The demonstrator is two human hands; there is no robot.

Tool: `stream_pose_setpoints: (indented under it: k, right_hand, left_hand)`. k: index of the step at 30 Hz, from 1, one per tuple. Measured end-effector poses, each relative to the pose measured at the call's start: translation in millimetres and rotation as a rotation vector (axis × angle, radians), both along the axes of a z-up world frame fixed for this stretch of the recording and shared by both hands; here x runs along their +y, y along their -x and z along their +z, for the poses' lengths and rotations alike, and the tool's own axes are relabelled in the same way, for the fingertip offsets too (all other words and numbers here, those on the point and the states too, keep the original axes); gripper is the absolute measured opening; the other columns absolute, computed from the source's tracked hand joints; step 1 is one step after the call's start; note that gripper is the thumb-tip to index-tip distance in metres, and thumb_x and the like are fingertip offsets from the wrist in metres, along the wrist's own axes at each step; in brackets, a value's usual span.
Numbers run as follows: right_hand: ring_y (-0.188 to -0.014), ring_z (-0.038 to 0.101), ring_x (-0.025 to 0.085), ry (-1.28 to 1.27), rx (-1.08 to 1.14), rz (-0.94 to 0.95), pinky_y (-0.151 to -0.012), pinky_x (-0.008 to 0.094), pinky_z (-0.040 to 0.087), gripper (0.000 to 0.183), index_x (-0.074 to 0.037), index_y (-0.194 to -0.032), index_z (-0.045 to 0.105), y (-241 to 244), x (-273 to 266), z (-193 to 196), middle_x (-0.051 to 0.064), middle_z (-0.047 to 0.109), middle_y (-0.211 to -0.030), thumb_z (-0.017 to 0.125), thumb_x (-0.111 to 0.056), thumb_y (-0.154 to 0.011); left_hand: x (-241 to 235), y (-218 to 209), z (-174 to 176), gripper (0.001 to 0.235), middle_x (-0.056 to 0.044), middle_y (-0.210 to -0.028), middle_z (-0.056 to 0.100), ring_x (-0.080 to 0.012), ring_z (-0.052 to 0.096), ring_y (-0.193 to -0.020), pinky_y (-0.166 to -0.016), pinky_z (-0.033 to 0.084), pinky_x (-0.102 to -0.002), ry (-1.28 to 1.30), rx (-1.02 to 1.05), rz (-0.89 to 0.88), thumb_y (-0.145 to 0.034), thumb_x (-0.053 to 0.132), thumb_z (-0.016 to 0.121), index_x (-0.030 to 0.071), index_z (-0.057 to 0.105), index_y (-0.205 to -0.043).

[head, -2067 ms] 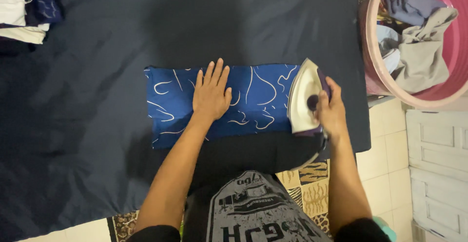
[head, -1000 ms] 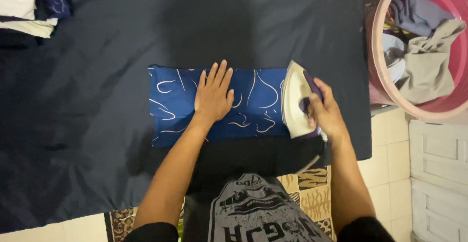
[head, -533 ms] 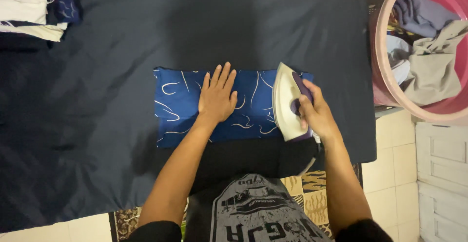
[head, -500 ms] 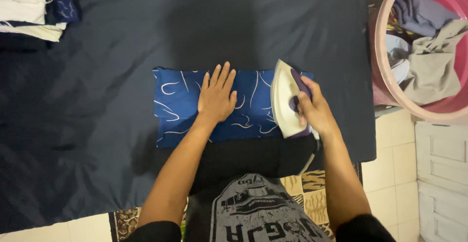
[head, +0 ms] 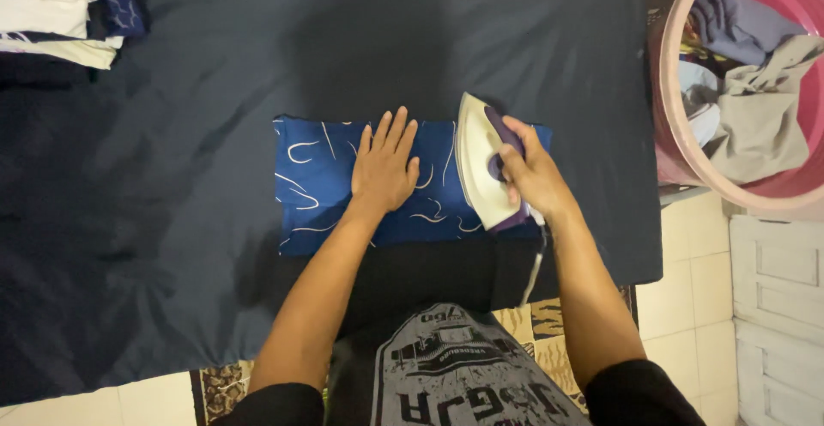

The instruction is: Ironing and folding a blue patterned cloth on an ironing board.

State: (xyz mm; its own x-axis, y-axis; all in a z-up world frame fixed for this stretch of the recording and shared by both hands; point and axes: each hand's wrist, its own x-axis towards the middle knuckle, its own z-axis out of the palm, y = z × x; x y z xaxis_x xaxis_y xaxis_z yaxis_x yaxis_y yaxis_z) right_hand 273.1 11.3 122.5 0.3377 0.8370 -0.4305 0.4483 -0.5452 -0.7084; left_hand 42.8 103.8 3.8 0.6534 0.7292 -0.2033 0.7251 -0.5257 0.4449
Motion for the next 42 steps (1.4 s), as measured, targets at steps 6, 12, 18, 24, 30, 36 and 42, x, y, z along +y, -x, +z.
stream_pose_setpoints:
  k: [6,12,18,24,30,36,42]
  right_hand:
    - [-0.047,0.067,0.024,0.001,-0.025,0.018,-0.047,0.035,0.055,0.05,-0.01,-0.152,0.041,8.9,-6.8,-2.6,0.013,0.064,-0.073,0.047,-0.022,-0.104]
    - [-0.046,0.067,0.025,0.087,-0.017,0.007,-0.047,0.033,0.055,0.05,-0.016,-0.152,0.043,23.2,-12.2,9.6,0.013,0.063,-0.07,0.049,-0.022,-0.102]
    - [-0.044,0.064,0.022,-0.015,-0.006,0.029,-0.044,0.029,0.053,0.047,-0.017,-0.151,0.045,20.2,19.1,2.9,0.01,0.06,-0.07,0.049,-0.02,-0.103]
    - [-0.047,0.068,0.026,0.074,-0.012,0.064,-0.05,0.035,0.057,0.052,-0.019,-0.152,0.043,36.7,-4.8,5.5,0.017,0.065,-0.072,0.049,-0.025,-0.101]
    - [-0.047,0.067,0.025,0.029,-0.014,0.078,-0.049,0.034,0.056,0.052,-0.015,-0.152,0.043,41.5,13.6,4.4,0.016,0.064,-0.071,0.049,-0.023,-0.102]
    - [-0.061,0.073,0.037,0.103,-0.076,0.085,-0.076,0.052,0.057,0.054,-0.021,-0.155,0.042,75.6,19.3,34.4,0.018,0.066,-0.067,0.049,-0.027,-0.102]
    - [-0.053,0.07,0.025,0.117,-0.025,0.031,-0.064,0.037,0.06,0.051,-0.025,-0.151,0.046,83.7,1.3,38.5,0.013,0.067,-0.069,0.05,-0.029,-0.1]
  left_hand:
    - [-0.9,-0.7,-8.3,0.067,-0.006,-0.173,0.011,-0.0276,0.012,-0.158,-0.128,0.008,-0.052,-0.012,-0.014,0.01,-0.101,0.04,0.036,0.017,0.025,-0.163]
    - [-0.5,-1.3,-13.4,0.067,-0.006,-0.173,0.011,-0.0282,0.013,-0.158,-0.127,0.009,-0.053,-0.029,-0.047,0.014,-0.101,0.039,0.038,0.017,0.025,-0.163]
    - [-0.9,-1.9,-9.4,0.067,-0.005,-0.173,0.011,-0.0275,0.012,-0.158,-0.127,0.009,-0.052,-0.04,-0.023,0.014,-0.102,0.04,0.038,0.018,0.026,-0.163]
    - [0.3,-0.9,-11.1,0.068,-0.005,-0.173,0.01,-0.0271,0.011,-0.158,-0.128,0.009,-0.052,-0.02,-0.026,0.017,-0.101,0.04,0.039,0.018,0.025,-0.163]
    - [-2.4,-1.3,-17.7,0.068,-0.006,-0.172,0.014,-0.0264,0.015,-0.158,-0.127,0.011,-0.051,-0.057,-0.059,0.028,-0.102,0.04,0.038,0.016,0.025,-0.163]
    - [-5.9,2.0,-31.4,0.068,-0.011,-0.171,0.018,-0.0301,0.021,-0.156,-0.126,0.017,-0.051,-0.162,-0.203,0.095,-0.101,0.036,0.041,0.011,0.026,-0.163]
    - [-6.0,11.5,-38.0,0.065,-0.012,-0.167,0.03,-0.0316,0.033,-0.153,-0.123,0.027,-0.051,-0.295,-0.523,0.206,-0.102,0.037,0.042,0.01,0.033,-0.16]
